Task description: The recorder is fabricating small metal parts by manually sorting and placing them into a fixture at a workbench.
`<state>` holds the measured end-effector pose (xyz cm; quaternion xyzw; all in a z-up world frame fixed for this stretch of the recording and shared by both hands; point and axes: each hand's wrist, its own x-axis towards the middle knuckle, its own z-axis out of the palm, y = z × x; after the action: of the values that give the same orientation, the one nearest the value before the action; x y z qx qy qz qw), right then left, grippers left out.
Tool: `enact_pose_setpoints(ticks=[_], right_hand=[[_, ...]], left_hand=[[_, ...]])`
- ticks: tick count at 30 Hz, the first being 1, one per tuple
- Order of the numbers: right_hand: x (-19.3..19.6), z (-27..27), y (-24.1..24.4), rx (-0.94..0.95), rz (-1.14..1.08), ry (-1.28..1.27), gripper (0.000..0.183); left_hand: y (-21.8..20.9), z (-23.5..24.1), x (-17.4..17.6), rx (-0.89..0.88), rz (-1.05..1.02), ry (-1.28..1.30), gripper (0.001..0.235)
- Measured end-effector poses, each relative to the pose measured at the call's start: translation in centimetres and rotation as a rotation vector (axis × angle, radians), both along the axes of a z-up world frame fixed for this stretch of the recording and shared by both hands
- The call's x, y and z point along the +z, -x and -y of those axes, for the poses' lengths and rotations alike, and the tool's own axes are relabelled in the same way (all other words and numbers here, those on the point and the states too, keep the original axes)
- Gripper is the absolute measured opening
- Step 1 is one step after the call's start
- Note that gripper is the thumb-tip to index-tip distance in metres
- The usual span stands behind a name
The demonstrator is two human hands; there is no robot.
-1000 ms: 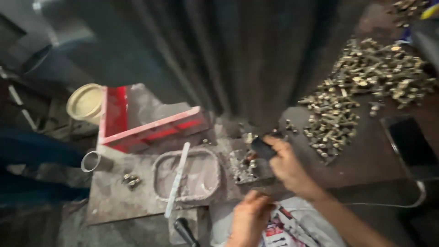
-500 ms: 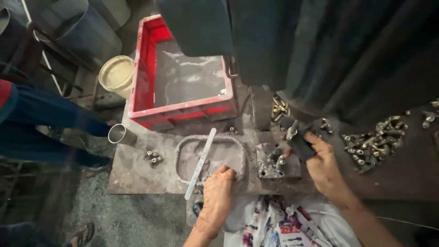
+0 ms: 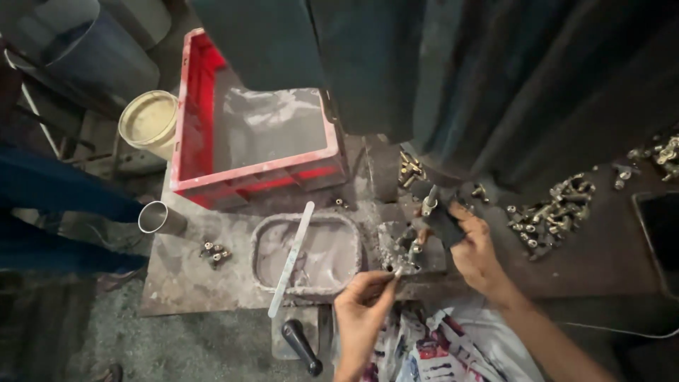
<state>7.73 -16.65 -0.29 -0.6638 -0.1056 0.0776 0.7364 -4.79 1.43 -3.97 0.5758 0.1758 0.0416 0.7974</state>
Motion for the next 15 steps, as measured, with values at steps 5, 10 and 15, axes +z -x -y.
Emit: enact_pose_setpoints(ticks=[5, 10, 15], right_hand=[[5.8, -0.4, 0.9, 0.137, 0.307, 0.033, 0.048], [-1.3, -0.2, -0.5, -0.016, 0.034, 0.008, 0.031], [0.8, 0.6, -0.1, 0.185, 0.523, 0.056, 0.036]], left_hand=[[-0.5, 2.1, 1.9, 0.022, 0.129, -0.550, 0.019], [-1.2, 2.5, 2.0, 0.011, 0.310, -0.764, 0.026], [-2.1, 2.3, 1.4, -0.020, 0.269, -0.771, 0.022]])
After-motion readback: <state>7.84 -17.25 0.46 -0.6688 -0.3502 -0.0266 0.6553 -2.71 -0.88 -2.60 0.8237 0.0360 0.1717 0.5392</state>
